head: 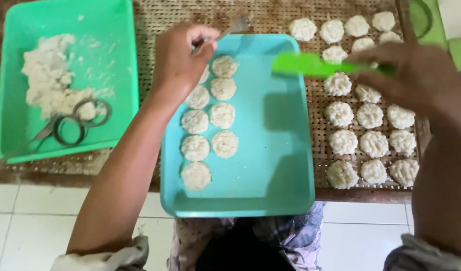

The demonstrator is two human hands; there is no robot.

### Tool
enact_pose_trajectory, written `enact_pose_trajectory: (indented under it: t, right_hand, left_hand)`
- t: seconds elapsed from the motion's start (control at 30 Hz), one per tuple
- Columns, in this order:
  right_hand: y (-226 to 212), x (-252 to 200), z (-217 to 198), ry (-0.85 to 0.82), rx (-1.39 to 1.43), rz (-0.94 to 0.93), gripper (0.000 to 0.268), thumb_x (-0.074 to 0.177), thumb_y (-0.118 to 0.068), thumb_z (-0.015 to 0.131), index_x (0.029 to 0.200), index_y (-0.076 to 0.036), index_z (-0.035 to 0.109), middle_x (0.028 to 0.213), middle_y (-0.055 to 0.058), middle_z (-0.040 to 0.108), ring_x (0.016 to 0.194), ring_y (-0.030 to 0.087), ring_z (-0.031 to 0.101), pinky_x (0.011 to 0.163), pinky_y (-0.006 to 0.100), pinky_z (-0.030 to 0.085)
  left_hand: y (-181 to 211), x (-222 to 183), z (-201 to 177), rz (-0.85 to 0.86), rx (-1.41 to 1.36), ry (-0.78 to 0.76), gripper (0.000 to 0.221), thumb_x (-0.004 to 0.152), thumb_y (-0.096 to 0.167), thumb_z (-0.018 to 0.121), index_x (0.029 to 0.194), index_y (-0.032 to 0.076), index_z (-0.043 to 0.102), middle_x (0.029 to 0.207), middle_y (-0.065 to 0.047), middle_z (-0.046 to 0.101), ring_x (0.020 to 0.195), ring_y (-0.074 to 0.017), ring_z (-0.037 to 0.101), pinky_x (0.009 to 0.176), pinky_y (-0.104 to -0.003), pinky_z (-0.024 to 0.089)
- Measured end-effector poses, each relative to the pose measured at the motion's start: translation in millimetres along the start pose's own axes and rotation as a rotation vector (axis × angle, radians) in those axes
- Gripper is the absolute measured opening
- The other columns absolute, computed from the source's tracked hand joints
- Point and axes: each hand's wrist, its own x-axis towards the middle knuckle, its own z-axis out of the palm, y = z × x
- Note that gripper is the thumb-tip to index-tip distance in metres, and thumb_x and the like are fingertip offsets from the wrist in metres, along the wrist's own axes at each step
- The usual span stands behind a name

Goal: Arrange small white food patties from a blue tray onto a woven drying rack using a fork and spatula.

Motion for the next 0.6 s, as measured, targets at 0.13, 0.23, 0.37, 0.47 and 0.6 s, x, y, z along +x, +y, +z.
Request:
enact_pose_trajectory:
  t: [0.13, 0.23, 0.37, 0.47, 0.6]
  right_hand:
    - [-32.0, -42.8, 14.5, 0.077, 0.012, -0.346, 0.026, 0.101, -0.019, 0.077, 0.127, -0.023, 0.077, 0.088, -0.002, 0.075, 0.078, 0.02, 0.072, 0.137, 0.048, -0.021]
    - [-69.7, -50.8, 13.7, -0.146, 0.038, -0.034, 0.038, 0.095, -0.027, 0.067, 0.133, -0.023, 0.069, 0.096, 0.005, 0.073, 0.065, 0.022, 0.066, 0.058, 0.038, 0.054]
    - [-77.1, -49.9, 28.2, -0.094, 0.023, 0.085, 0.033, 0.101, -0.033, 0.062, 0.133, -0.03, 0.069, 0.114, 0.009, 0.07, 0.069, 0.024, 0.066, 0.068, 0.04, 0.058]
    - [-95.5, -59.5, 33.1, 0.014, 0.104, -0.181, 0.031, 0.095, -0.018, 0.071, 0.126, -0.019, 0.072, 0.112, 0.009, 0.074, 0.069, 0.02, 0.066, 0.057, 0.032, 0.056]
    - [-111.6, -67.2, 32.9, -0.017, 0.11, -0.111, 0.03, 0.095, -0.017, 0.07, 0.125, -0.017, 0.071, 0.115, 0.01, 0.073, 0.073, 0.021, 0.067, 0.064, 0.035, 0.058]
  left_hand:
    - [35.5, -54.4, -44.8, -0.157, 0.046, -0.059, 0.023, 0.09, -0.002, 0.073, 0.112, 0.0, 0.076, 0.098, -0.011, 0.074, 0.074, -0.0162, 0.062, 0.064, -0.029, 0.05]
    - [44.3, -99.2, -59.7, -0.338, 0.064, -0.051, 0.021, 0.091, 0.001, 0.075, 0.112, 0.004, 0.074, 0.101, -0.016, 0.075, 0.056, -0.0129, 0.053, 0.043, -0.024, 0.039]
    - [59.1, -156.8, -64.2, -0.321, 0.059, 0.031, 0.02, 0.092, 0.003, 0.075, 0.112, 0.005, 0.073, 0.102, -0.013, 0.077, 0.056, -0.0121, 0.053, 0.048, -0.026, 0.042]
    - [73.3, -188.7, -63.0, -0.518, 0.036, 0.024, 0.024, 0.091, 0.008, 0.075, 0.115, 0.009, 0.074, 0.089, -0.005, 0.072, 0.055, -0.0107, 0.047, 0.048, -0.027, 0.037]
    - [86.6, -216.0, -66.6, -0.519, 0.046, 0.104, 0.022, 0.091, 0.008, 0.075, 0.113, 0.01, 0.077, 0.078, -0.003, 0.061, 0.054, -0.0111, 0.041, 0.046, -0.027, 0.034]
